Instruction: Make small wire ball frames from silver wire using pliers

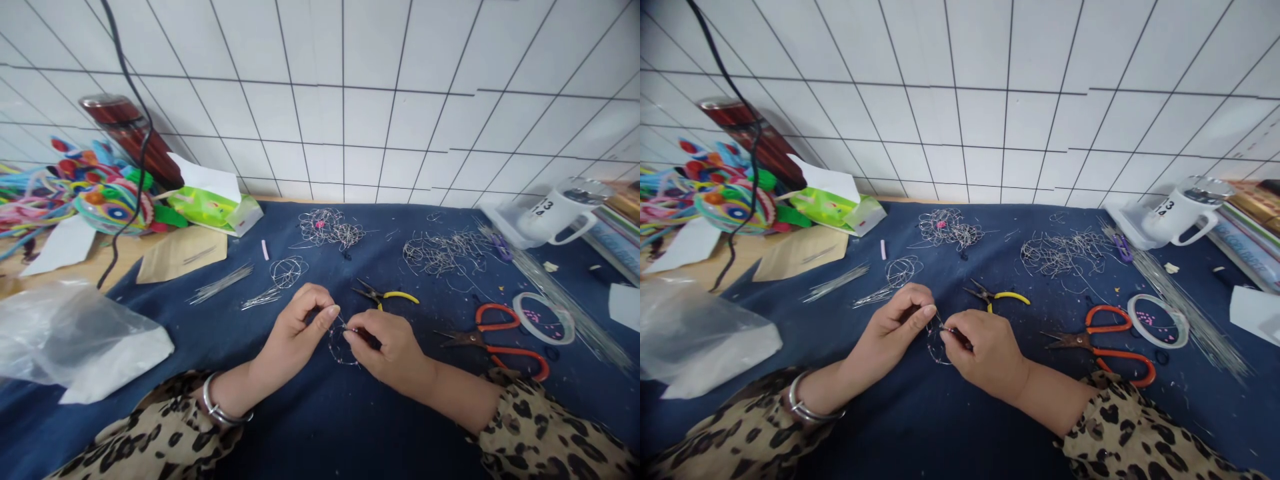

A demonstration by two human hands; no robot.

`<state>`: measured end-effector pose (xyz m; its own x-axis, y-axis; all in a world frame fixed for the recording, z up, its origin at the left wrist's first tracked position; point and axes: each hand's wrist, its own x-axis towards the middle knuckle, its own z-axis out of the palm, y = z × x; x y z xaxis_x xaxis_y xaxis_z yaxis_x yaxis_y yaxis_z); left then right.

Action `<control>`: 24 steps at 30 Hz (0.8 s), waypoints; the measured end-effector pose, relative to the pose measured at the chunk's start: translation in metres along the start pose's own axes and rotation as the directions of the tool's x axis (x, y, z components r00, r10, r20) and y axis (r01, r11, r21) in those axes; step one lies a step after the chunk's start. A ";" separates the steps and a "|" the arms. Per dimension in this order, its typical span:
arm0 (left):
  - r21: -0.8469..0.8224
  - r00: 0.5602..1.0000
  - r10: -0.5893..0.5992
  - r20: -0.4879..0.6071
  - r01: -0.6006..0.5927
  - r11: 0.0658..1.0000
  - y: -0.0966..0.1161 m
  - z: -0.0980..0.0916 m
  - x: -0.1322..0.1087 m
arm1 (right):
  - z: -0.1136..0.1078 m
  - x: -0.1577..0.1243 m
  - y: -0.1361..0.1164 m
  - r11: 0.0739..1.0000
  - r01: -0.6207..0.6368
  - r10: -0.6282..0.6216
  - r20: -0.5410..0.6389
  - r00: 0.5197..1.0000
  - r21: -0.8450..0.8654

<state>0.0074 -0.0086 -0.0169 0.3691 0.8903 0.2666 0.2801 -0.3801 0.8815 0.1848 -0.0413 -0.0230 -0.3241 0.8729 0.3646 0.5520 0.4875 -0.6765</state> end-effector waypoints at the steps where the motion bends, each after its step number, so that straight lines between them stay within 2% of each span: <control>1: 0.024 0.999 0.021 -0.028 -0.020 1.000 0.000 0.000 0.000 | 0.000 0.000 0.000 1.000 -0.001 0.001 0.001 1.000 0.001; 4: 0.061 0.997 0.044 -0.063 -0.040 0.997 0.001 0.000 -0.001 | 0.001 0.000 -0.001 1.000 -0.003 0.003 -0.001 1.000 0.020; 8: 0.016 0.998 -0.009 -0.058 0.010 1.000 0.003 -0.001 -0.001 | 0.001 -0.002 -0.001 0.997 -0.060 0.061 -0.008 0.998 0.052; 11: -0.114 0.996 -0.088 -0.010 0.086 0.990 0.001 0.000 0.000 | 0.002 -0.004 0.000 0.995 -0.068 0.070 -0.018 0.997 0.067; 14: -0.287 0.986 -0.165 0.036 0.168 0.943 -0.002 0.003 0.000 | 0.002 -0.004 0.001 0.996 -0.025 0.027 -0.020 0.999 0.087; 16: -0.341 0.980 -0.195 0.046 0.199 0.919 -0.003 0.005 -0.001 | 0.002 -0.003 0.001 0.996 -0.024 0.026 -0.015 1.000 0.089; 24: -0.204 0.990 -0.132 0.052 0.139 0.969 0.003 0.004 -0.003 | 0.002 -0.003 0.000 0.995 -0.040 0.038 0.019 0.999 0.091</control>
<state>0.0103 -0.0137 -0.0164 0.3744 0.9184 0.1278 0.1422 -0.1931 0.9708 0.1842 -0.0444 -0.0253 -0.3174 0.8905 0.3260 0.4921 0.4485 -0.7461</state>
